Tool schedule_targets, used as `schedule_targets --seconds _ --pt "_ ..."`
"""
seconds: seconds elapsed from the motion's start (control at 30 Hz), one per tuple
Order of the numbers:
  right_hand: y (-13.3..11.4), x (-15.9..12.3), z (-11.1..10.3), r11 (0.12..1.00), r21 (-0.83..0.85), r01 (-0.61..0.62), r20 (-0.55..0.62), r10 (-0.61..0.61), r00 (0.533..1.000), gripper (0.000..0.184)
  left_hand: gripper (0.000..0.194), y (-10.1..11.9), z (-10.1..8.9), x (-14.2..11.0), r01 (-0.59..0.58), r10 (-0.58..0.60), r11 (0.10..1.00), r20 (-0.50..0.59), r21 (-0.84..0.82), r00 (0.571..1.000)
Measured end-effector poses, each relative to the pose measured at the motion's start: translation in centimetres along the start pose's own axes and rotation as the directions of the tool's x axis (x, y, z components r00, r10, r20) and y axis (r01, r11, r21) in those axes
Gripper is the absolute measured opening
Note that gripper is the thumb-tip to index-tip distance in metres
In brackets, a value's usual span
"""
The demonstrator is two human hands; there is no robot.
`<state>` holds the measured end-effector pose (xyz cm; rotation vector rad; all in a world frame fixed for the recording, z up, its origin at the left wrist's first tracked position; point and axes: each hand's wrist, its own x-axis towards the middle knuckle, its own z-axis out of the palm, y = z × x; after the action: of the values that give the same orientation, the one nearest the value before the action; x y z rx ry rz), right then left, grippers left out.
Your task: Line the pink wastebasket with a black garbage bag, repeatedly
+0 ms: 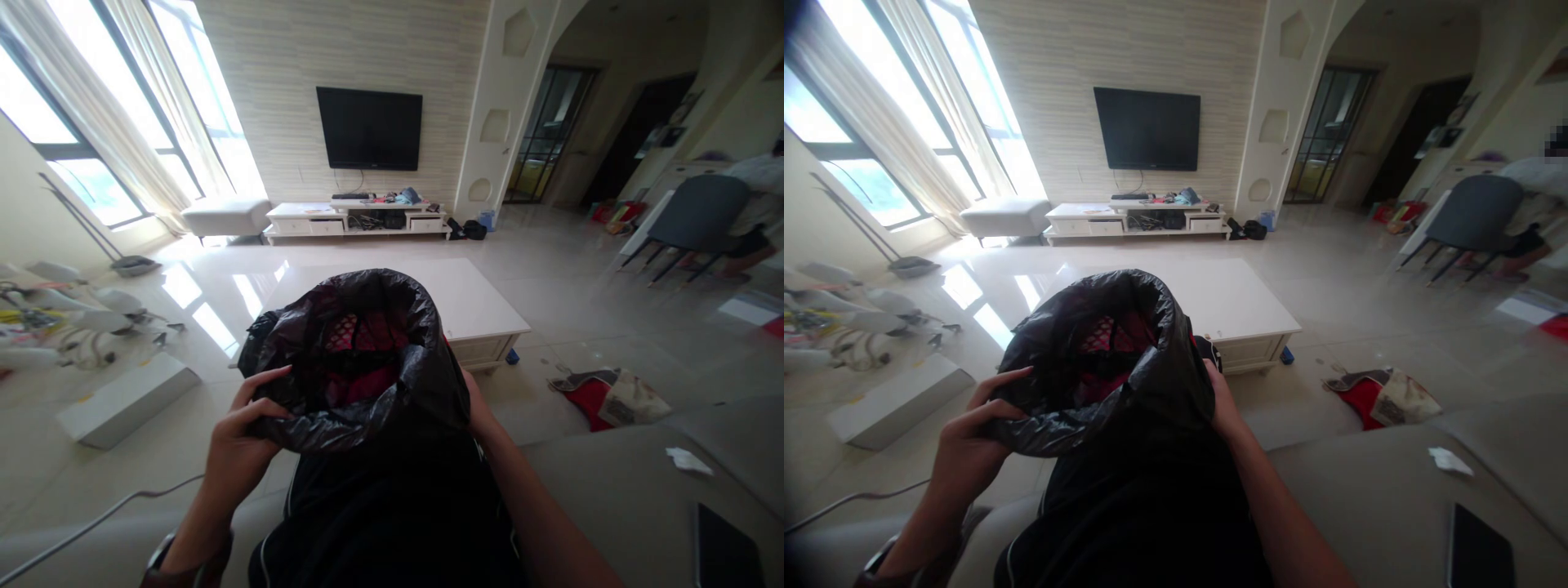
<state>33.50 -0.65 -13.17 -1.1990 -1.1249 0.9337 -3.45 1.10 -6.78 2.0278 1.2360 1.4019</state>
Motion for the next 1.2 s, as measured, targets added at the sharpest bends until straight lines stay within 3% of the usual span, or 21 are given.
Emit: schedule_targets --seconds 0.17,0.3,0.5,0.6,0.87,0.97,1.1,1.2 --pt "0.3 0.2 0.0 0.999 -0.043 0.013 -0.015 -0.013 1.0 0.032 0.011 0.2 -0.1 0.0 -0.037 0.037 0.999 0.011 0.015 0.999" --pt "0.4 0.0 0.5 0.992 -0.094 0.078 -0.071 -0.085 0.994 0.027 0.005 0.5 0.4 0.1 0.0 0.001 1.0 -0.023 0.027 1.0" --pt "1.2 -0.1 1.0 0.976 -0.15 0.156 -0.171 -0.181 0.968 0.038 0.07 0.7 1.5 -0.3 0.097 -0.098 0.995 -0.092 -0.012 0.991" --pt "1.5 -0.4 1.3 0.958 -0.219 0.187 -0.245 -0.24 0.939 0.033 0.073 1.4 2.2 -0.8 0.127 -0.126 0.992 -0.039 0.009 0.991" --pt "0.9 -1.2 3.9 0.873 -0.444 0.202 -0.339 -0.373 0.864 0.019 0.075 3.7 6.0 -1.3 0.333 -0.351 0.908 -0.025 -0.253 0.936" --pt "-0.1 -1.9 5.2 0.849 -0.5 0.17 -0.326 -0.366 0.872 0.016 0.067 3.4 6.1 -0.8 0.349 -0.371 0.908 -0.059 -0.233 0.927" --pt "-1.3 -2.9 6.6 0.81 -0.557 0.183 -0.256 -0.377 0.89 0.014 0.024 2.4 5.4 -0.7 0.313 -0.331 0.942 -0.188 -0.116 0.925" --pt "-1.6 -3.3 6.8 0.819 -0.516 0.251 -0.177 -0.389 0.904 0.012 0.013 1.7 4.9 -0.8 0.258 -0.268 0.964 -0.279 -0.071 0.922"
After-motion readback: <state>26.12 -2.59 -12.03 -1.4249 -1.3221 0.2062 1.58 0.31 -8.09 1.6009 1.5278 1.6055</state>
